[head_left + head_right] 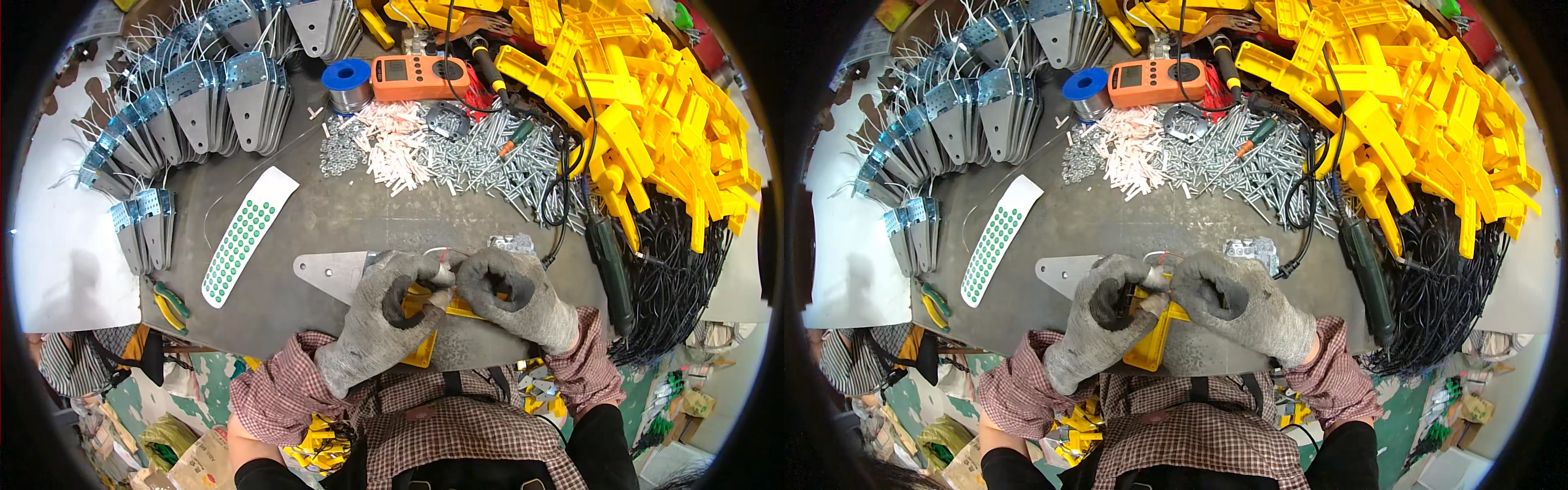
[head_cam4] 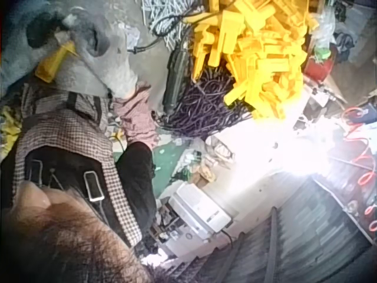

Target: The person assembles and wires electronic or mechanical components by hand, joining electrical wires, metal plates, and screws into a yellow component housing, then sealing it with a heat sealer and soldering connections with a soldering iron. Pliers and a screwdriver are used to manipulate the parts and tighten the screws.

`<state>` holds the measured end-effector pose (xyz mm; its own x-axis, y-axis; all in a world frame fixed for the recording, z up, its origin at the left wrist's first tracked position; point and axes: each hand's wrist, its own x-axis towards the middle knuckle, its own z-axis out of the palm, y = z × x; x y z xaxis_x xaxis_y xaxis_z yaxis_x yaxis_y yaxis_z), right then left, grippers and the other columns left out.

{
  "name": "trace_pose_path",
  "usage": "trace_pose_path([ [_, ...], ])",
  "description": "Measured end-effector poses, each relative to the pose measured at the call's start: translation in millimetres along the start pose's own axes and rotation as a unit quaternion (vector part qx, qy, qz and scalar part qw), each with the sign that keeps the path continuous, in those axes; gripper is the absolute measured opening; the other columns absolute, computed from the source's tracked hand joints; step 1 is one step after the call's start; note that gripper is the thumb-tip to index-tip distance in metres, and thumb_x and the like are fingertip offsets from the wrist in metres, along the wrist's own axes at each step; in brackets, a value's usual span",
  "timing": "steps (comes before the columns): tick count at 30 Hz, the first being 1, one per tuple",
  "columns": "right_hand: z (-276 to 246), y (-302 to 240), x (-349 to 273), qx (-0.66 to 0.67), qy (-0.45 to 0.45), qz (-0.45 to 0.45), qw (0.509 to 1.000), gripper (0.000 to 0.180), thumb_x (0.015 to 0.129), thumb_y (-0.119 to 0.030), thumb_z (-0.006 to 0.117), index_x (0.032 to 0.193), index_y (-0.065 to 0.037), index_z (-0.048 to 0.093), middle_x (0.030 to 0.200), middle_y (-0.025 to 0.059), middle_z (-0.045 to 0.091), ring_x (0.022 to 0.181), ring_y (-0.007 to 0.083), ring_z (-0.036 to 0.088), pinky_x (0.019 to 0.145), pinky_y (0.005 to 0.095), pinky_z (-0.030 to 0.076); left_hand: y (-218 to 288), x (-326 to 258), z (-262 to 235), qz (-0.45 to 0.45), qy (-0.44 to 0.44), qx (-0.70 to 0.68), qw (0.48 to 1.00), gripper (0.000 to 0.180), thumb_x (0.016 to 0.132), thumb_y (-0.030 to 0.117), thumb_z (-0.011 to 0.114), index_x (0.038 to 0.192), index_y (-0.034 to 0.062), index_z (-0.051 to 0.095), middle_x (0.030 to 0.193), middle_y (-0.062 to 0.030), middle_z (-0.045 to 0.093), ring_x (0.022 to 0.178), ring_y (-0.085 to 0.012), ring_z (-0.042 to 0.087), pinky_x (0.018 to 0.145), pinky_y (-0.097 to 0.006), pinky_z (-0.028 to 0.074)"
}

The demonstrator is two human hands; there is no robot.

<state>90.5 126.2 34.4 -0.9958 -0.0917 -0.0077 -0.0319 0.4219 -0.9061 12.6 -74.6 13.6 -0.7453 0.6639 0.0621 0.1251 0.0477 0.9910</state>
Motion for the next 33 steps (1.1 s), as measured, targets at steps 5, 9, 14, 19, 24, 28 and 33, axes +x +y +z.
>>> trace_pose_path([
  [5, 9.7, 2.4, 3.6, 0.066, 0.021, 0.031, 0.997, 0.02, 0.083, -0.004, 0.067, 0.102, -0.004, 0.065, 0.08, 0.0069, 0.06, 0.064, 0.0105, 0.054, 0.057, 0.0276, 0.045, 10.3, -1.1, -11.8, 0.391, -0.079, 0.505, 0.765, 0.036, 0.068, 0.005, 0.07, 0.101, 0.0062, 0.056, 0.094, -0.0079, 0.058, 0.08, -0.0201, 0.058, 0.082, -0.032, 0.053],
  [9, 10.8, -5.6, 9.3, 0.017, 0.009, 0.03, 0.999, 0.013, 0.081, 0.001, 0.062, 0.094, -0.001, 0.064, 0.084, 0.0076, 0.064, 0.072, 0.0123, 0.061, 0.065, 0.0273, 0.05, 8.7, -6.7, -5.9, -0.049, -0.079, -0.076, 0.993, 0.035, 0.086, 0.003, 0.064, 0.118, 0.0066, 0.052, 0.102, -0.0031, 0.058, 0.082, -0.0079, 0.053, 0.074, -0.019, 0.046],
  [14, 13.2, -5.5, 8.5, -0.045, 0.048, -0.109, 0.992, 0.017, 0.079, 0.001, 0.067, 0.096, -0.004, 0.067, 0.081, 0.0068, 0.063, 0.065, 0.0102, 0.058, 0.058, 0.0256, 0.047, 23.1, 1.5, -15.3, -0.15, -0.088, -0.083, 0.981, 0.035, 0.091, 0.004, 0.062, 0.123, 0.0082, 0.049, 0.097, 0.0012, 0.058, 0.08, -0.0032, 0.052, 0.068, -0.024, 0.045],
  [19, 16.9, -2.7, 2.9, 0.022, 0.056, 0.018, 0.998, 0.016, 0.081, 0.001, 0.068, 0.096, -0.003, 0.066, 0.08, 0.0032, 0.062, 0.068, 0.0071, 0.056, 0.058, 0.024, 0.046, 11.8, -4.1, -7.0, 0.23, -0.062, 0.356, 0.904, 0.028, 0.09, 0.006, 0.065, 0.115, 0.01, 0.052, 0.097, -0.0003, 0.058, 0.075, -0.0048, 0.049, 0.068, -0.022, 0.043],
  [24, 7.8, -5.3, 2.0, -0.108, 0.035, -0.136, 0.984, 0.024, 0.076, -0.001, 0.072, 0.099, -0.005, 0.068, 0.079, 0.0093, 0.062, 0.068, 0.02, 0.064, 0.059, 0.029, 0.05, 18.0, -2.7, -7.2, -0.124, -0.058, -0.111, 0.984, 0.036, 0.092, 0.005, 0.063, 0.123, 0.0053, 0.043, 0.1, -0.0059, 0.062, 0.094, -0.0091, 0.059, 0.075, -0.026, 0.048],
  [28, 12.5, -20.2, 12.8, -0.126, 0.046, -0.01, 0.991, 0.026, 0.083, -0.007, 0.069, 0.108, -0.005, 0.066, 0.083, 0.0131, 0.066, 0.069, 0.0236, 0.067, 0.061, 0.0323, 0.053, 21.8, -0.9, -1.3, 0.162, -0.077, 0.356, 0.917, 0.018, 0.087, 0.005, 0.064, 0.105, 0.0084, 0.059, 0.091, -0.0094, 0.068, 0.081, -0.0241, 0.069, 0.068, -0.032, 0.054],
  [33, 21.0, -10.6, -2.9, -0.113, 0.138, -0.081, 0.981, 0.047, 0.082, -0.004, 0.066, 0.128, -0.007, 0.057, 0.085, 0.0131, 0.066, 0.067, 0.0239, 0.066, 0.058, 0.0321, 0.051, 11.7, -3.2, 10.7, 0.094, 0.026, 0.215, 0.972, 0.032, 0.082, 0.007, 0.069, 0.113, 0.0121, 0.061, 0.089, -0.0088, 0.069, 0.079, -0.0274, 0.07, 0.064, -0.037, 0.054],
])
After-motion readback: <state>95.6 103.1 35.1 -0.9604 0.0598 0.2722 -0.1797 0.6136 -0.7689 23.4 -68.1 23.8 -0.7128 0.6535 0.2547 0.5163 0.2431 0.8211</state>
